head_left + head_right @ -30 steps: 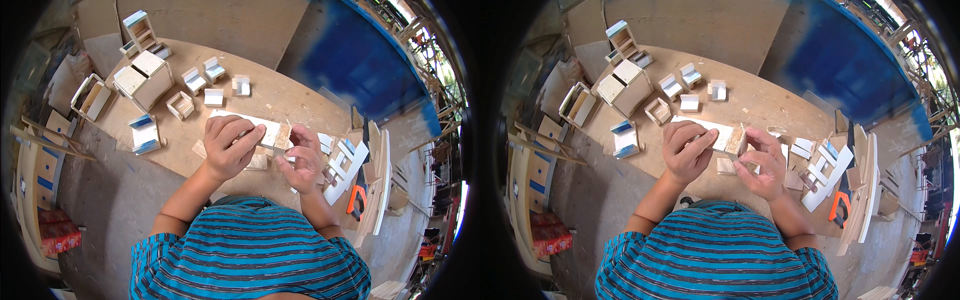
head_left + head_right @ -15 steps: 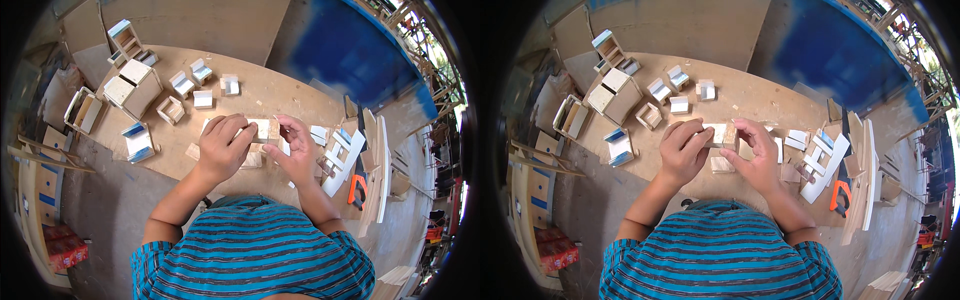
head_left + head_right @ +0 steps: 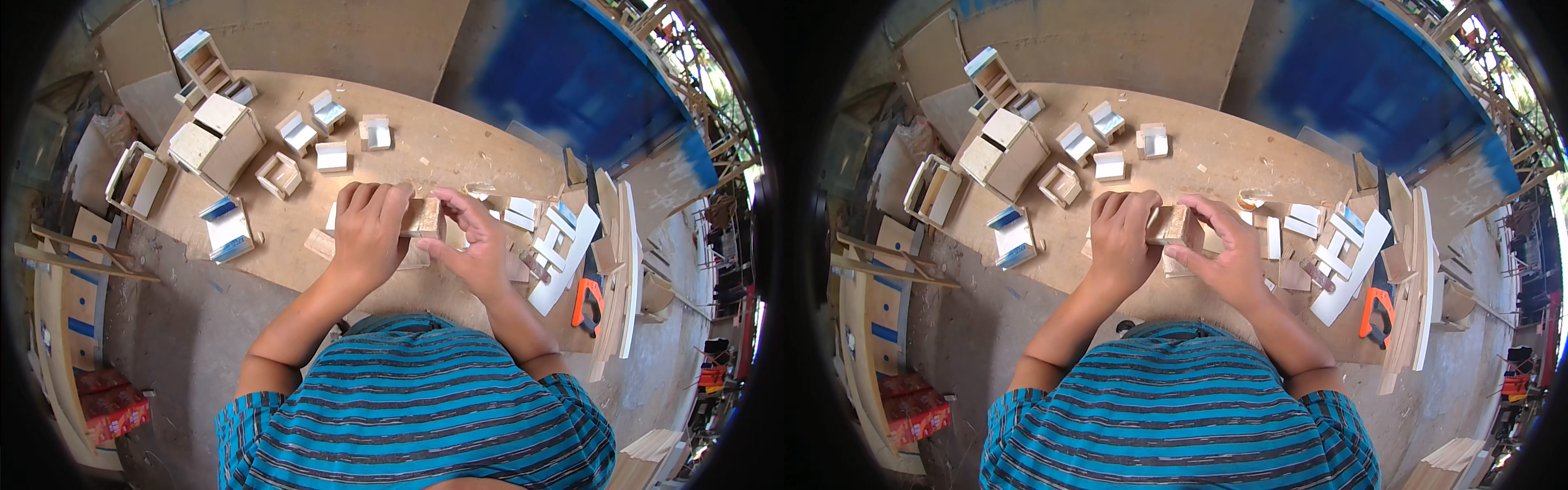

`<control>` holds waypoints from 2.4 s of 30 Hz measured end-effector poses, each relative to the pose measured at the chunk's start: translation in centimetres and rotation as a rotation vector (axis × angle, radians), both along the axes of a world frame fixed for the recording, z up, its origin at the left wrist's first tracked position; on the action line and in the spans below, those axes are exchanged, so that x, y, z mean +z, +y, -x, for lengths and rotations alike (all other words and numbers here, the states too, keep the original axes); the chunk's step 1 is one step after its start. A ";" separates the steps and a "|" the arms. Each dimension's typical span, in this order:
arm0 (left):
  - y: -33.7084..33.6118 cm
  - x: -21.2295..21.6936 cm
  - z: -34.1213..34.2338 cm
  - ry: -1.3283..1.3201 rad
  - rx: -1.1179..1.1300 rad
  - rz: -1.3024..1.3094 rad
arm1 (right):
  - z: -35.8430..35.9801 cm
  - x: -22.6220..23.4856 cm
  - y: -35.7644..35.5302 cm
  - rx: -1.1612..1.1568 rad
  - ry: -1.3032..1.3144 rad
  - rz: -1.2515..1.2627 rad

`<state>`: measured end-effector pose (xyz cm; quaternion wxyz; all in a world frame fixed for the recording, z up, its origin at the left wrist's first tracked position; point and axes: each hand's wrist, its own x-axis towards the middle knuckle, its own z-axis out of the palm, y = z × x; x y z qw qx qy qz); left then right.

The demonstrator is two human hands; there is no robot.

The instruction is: The person fits small wooden pieces together by hand on a workshop table to build miniature furniture and box-like structures, picking up pieces from the table surface and joining them together.

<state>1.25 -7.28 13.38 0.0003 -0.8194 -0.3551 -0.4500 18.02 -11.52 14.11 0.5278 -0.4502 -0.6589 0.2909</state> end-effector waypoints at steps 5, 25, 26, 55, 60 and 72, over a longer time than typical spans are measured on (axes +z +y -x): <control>0.3 -0.3 -0.5 0.003 0.014 0.149 | 0.4 -0.1 0.2 -0.048 -0.054 0.041; 0.9 -0.5 -0.8 0.063 0.075 0.119 | 0.1 -0.4 1.5 -0.029 -0.135 0.038; 0.8 -0.5 -0.9 0.072 0.071 0.116 | 0.0 -0.4 1.5 -0.029 -0.136 0.038; 6.0 -10.9 -2.6 -0.550 -0.003 0.578 | -0.1 -0.9 12.6 0.429 -0.309 0.601; 5.4 -12.8 -2.8 -0.610 0.042 0.391 | 0.8 -2.2 13.3 0.397 -0.456 0.635; 4.1 -13.6 -0.1 -0.729 -0.084 0.563 | 3.3 0.6 13.5 0.378 -0.767 0.774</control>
